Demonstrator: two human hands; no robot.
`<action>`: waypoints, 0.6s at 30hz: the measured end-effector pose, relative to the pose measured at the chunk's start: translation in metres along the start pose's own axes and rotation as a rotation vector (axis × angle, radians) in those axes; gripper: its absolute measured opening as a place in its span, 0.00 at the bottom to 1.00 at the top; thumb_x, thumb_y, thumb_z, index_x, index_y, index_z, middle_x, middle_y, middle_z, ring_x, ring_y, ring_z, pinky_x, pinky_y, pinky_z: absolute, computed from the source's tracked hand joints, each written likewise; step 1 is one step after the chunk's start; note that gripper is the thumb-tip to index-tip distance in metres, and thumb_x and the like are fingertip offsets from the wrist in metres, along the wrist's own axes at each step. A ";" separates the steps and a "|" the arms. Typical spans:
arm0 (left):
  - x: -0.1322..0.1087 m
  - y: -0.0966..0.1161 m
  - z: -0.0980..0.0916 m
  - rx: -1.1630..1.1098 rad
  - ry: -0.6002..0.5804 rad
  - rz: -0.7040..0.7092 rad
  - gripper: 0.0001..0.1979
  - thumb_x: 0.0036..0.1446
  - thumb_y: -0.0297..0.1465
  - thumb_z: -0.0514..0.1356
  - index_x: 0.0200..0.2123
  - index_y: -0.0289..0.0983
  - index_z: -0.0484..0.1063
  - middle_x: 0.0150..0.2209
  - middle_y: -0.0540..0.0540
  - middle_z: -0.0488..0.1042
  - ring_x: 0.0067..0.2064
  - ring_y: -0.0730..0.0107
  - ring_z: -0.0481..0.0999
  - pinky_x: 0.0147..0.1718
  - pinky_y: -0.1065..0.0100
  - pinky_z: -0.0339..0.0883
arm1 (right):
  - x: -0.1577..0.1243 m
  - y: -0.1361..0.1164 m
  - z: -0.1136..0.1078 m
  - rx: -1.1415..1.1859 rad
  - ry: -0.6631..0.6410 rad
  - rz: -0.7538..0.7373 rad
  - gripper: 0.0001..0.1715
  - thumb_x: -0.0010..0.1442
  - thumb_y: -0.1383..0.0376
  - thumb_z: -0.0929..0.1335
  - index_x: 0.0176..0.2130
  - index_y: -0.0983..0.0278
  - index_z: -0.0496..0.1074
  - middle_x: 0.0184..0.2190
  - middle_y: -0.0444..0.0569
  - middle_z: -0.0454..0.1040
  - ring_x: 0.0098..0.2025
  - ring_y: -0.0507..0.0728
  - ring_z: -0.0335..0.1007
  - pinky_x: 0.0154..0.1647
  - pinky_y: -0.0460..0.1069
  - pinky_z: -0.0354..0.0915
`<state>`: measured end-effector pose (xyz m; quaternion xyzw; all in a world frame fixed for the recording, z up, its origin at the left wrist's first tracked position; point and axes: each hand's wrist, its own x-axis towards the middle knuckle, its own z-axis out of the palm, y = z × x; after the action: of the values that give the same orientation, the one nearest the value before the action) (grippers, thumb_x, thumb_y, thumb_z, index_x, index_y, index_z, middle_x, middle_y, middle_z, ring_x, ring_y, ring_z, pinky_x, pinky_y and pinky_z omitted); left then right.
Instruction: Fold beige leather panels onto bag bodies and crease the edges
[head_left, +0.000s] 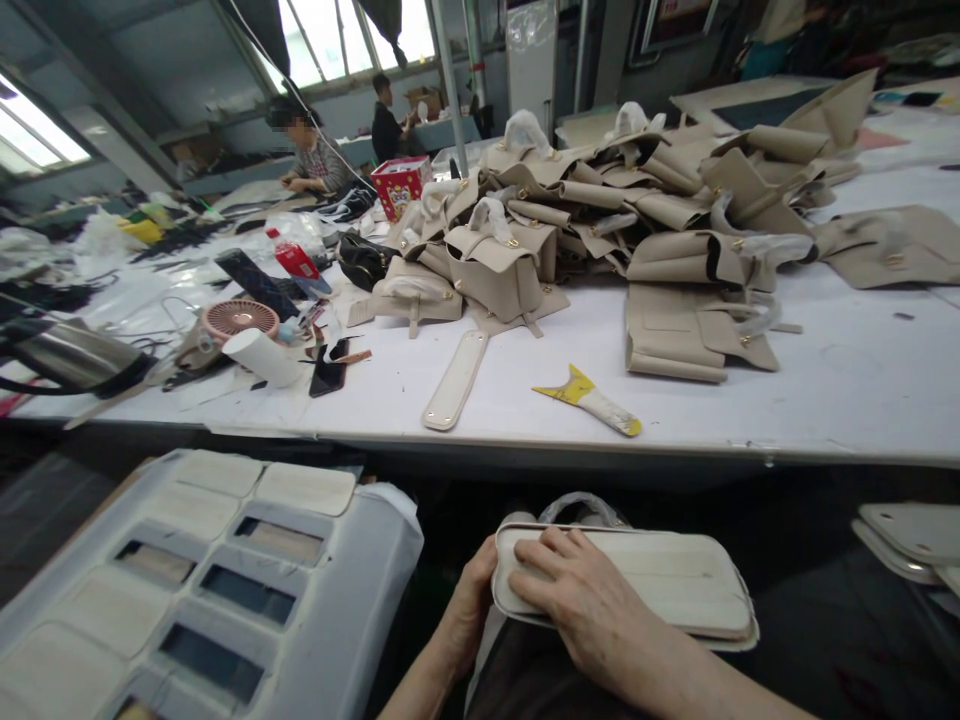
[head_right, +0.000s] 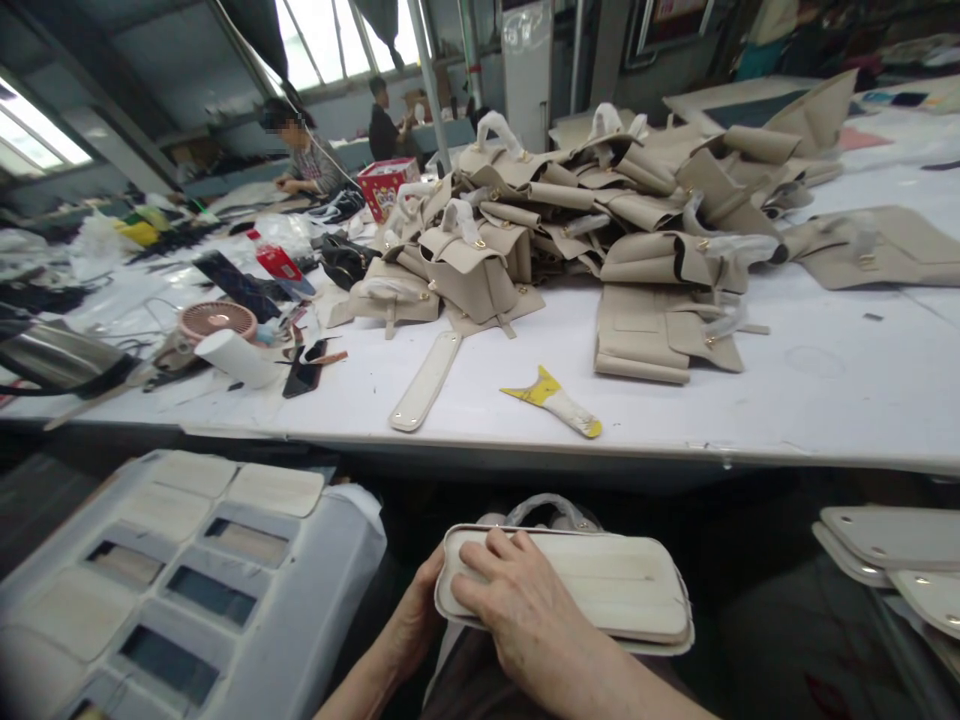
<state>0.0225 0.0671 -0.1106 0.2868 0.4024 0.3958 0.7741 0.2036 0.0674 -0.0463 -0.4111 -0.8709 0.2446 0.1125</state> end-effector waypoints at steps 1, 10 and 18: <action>0.000 0.003 0.001 0.064 0.003 0.018 0.18 0.66 0.36 0.50 0.52 0.32 0.72 0.46 0.41 0.75 0.47 0.59 0.72 0.48 0.62 0.63 | 0.000 0.000 0.000 0.007 0.006 0.003 0.08 0.65 0.70 0.64 0.42 0.58 0.69 0.47 0.44 0.71 0.46 0.59 0.60 0.47 0.56 0.52; 0.005 0.004 -0.008 0.369 0.014 0.080 0.17 0.65 0.38 0.53 0.50 0.34 0.73 0.45 0.43 0.75 0.48 0.57 0.70 0.49 0.62 0.63 | 0.000 -0.004 0.003 0.133 0.047 0.081 0.11 0.64 0.71 0.63 0.44 0.59 0.70 0.47 0.46 0.72 0.47 0.59 0.61 0.52 0.55 0.53; 0.011 -0.003 -0.009 0.218 0.002 0.054 0.21 0.54 0.43 0.63 0.46 0.34 0.75 0.43 0.42 0.75 0.44 0.57 0.71 0.44 0.63 0.63 | 0.000 -0.002 0.010 0.206 0.142 0.172 0.18 0.54 0.74 0.64 0.42 0.58 0.71 0.46 0.46 0.73 0.48 0.60 0.64 0.51 0.54 0.59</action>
<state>0.0202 0.0764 -0.1214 0.3797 0.4359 0.3706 0.7269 0.1986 0.0632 -0.0536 -0.4869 -0.7925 0.3117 0.1941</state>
